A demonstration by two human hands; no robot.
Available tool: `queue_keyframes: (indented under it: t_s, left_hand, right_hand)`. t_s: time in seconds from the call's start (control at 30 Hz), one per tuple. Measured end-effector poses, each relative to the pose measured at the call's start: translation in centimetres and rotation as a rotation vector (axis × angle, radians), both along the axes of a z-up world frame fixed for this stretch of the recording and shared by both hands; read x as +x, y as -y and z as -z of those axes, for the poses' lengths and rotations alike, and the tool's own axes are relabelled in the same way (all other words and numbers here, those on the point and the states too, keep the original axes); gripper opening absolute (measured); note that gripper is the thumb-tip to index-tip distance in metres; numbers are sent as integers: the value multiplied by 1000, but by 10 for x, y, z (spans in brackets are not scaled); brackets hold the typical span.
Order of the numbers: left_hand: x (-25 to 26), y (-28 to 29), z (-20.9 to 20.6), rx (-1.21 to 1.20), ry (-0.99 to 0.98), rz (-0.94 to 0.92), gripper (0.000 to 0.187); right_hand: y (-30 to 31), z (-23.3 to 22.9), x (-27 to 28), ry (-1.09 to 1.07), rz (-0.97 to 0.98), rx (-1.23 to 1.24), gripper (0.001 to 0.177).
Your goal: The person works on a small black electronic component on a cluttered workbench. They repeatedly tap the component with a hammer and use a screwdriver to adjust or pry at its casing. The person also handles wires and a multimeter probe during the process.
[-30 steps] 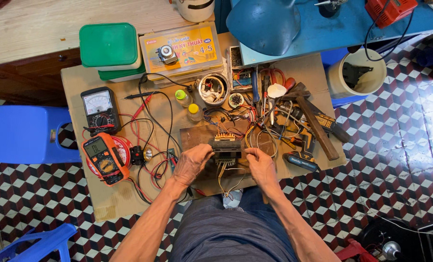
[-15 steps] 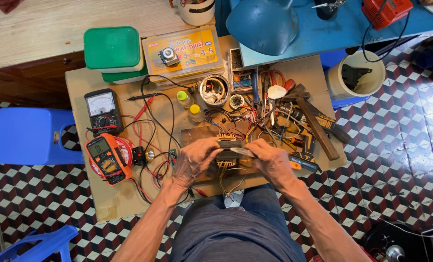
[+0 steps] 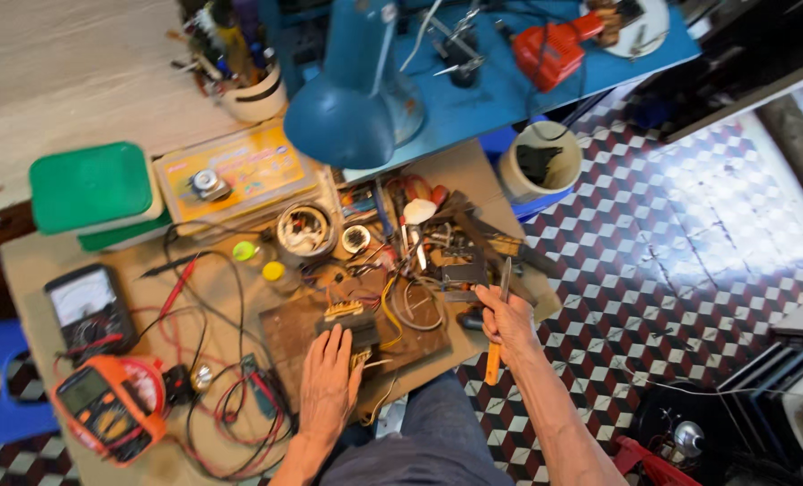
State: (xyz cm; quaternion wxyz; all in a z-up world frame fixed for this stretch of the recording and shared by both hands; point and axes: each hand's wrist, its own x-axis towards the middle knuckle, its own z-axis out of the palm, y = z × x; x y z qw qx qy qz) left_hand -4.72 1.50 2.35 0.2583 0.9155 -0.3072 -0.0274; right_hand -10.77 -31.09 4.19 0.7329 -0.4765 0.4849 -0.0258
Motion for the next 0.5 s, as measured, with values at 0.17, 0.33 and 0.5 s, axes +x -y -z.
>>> queue_keyframes:
  t_s: [0.17,0.33,0.5]
  left_hand:
    - [-4,-3,23,200,-29,48,66]
    - [0,-1,40,196,-45,14,68]
    - [8,9,21,204,-103,-62,54]
  right_hand:
    - [122,58,26,-37,278,-17,17]
    - [226,56,81,90,199,7,25]
    - [175,12,94,-211,-221,-305,26]
